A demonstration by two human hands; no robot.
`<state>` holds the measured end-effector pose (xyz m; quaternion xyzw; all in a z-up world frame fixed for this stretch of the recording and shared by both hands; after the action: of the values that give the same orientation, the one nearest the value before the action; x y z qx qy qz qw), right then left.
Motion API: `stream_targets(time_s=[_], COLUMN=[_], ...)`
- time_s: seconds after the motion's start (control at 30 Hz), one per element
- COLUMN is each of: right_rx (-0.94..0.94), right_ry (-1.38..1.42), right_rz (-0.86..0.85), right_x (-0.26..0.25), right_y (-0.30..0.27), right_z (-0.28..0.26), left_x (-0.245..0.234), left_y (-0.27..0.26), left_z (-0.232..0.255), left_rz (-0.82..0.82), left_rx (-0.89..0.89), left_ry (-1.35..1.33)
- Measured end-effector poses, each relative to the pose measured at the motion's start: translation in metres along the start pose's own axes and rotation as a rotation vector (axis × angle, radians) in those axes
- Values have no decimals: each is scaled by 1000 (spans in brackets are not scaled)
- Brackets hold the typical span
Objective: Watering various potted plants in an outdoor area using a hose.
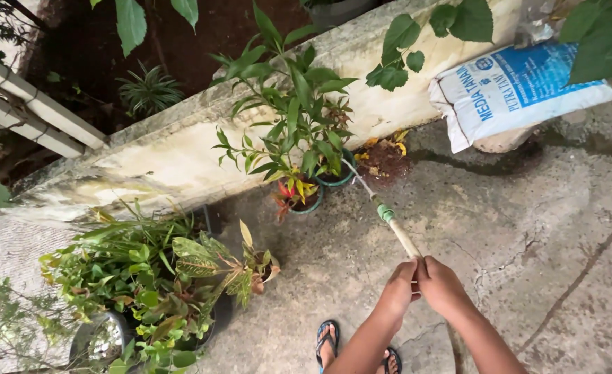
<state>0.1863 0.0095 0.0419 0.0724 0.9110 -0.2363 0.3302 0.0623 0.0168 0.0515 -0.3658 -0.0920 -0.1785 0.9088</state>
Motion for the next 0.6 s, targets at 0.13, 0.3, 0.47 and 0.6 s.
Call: stream_targets(time_s=[0.13,0.3,0.47,0.6], right_rx=[-18,11,-18,23], right_ry=[24,18,-14,-13], right_rz=[-10,-42,-17,-4], right_x=[10,7,13,16], right_y=[5,1,5,4], right_z=[4,-12,-1,2], left_x=[-5,-17,-25,-29], left_y=[1,3,-6,-12], left_z=[0,1,9,13], left_rz=[12,19,39,19], left_rx=[0,2,15,13], left_ry=[-6,27,22,16])
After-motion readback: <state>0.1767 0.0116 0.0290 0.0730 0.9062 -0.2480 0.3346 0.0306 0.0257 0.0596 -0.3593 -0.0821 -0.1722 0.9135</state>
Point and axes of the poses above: each hand's wrist, its own y-axis towards the middle knuckle, its own x-axis out of the palm, z = x × y, the point moved 1 cm from there along y, towards the middle knuckle
